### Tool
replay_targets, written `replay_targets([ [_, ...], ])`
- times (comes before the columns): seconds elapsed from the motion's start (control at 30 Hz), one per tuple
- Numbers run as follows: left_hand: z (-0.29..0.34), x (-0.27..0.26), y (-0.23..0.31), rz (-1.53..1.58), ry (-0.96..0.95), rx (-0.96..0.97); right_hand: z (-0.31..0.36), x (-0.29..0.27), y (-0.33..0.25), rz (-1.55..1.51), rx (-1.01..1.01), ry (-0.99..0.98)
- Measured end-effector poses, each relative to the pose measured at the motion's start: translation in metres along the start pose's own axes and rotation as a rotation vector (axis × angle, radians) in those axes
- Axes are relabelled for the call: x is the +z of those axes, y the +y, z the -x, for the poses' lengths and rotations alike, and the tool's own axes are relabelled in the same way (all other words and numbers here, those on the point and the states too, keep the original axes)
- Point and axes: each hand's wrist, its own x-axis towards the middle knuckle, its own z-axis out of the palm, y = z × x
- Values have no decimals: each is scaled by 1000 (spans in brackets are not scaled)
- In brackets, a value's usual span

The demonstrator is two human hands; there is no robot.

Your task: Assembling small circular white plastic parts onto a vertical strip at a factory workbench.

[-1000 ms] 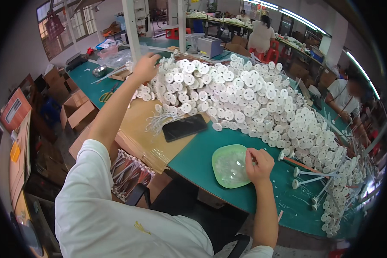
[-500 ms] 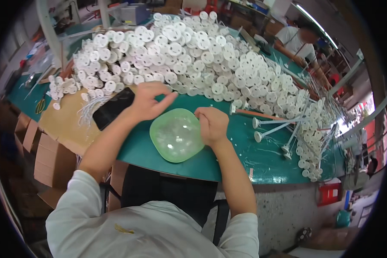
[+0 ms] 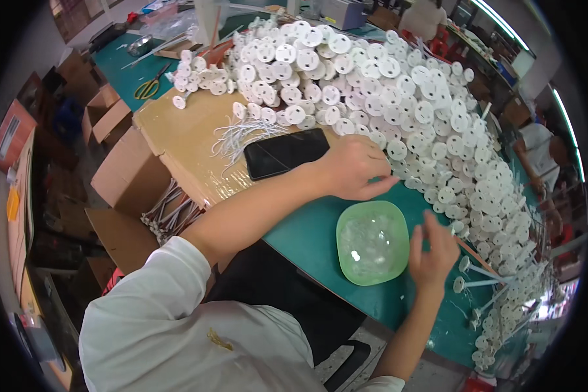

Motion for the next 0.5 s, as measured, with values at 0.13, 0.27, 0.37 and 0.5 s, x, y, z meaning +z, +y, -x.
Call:
replay_targets([
  [0.13,0,-4,-5,50,-17,19,1,-42,25,119,226,-4],
  [0.27,-6,-10,15,123,-64,30,43,-39,47,359,281,-217],
  [0.37,-9,1,26,153,-101,61,71,-34,50,333,359,-303],
  [0.5,-6,2,26,131,-106,43,65,-44,43,414,274,-139],
])
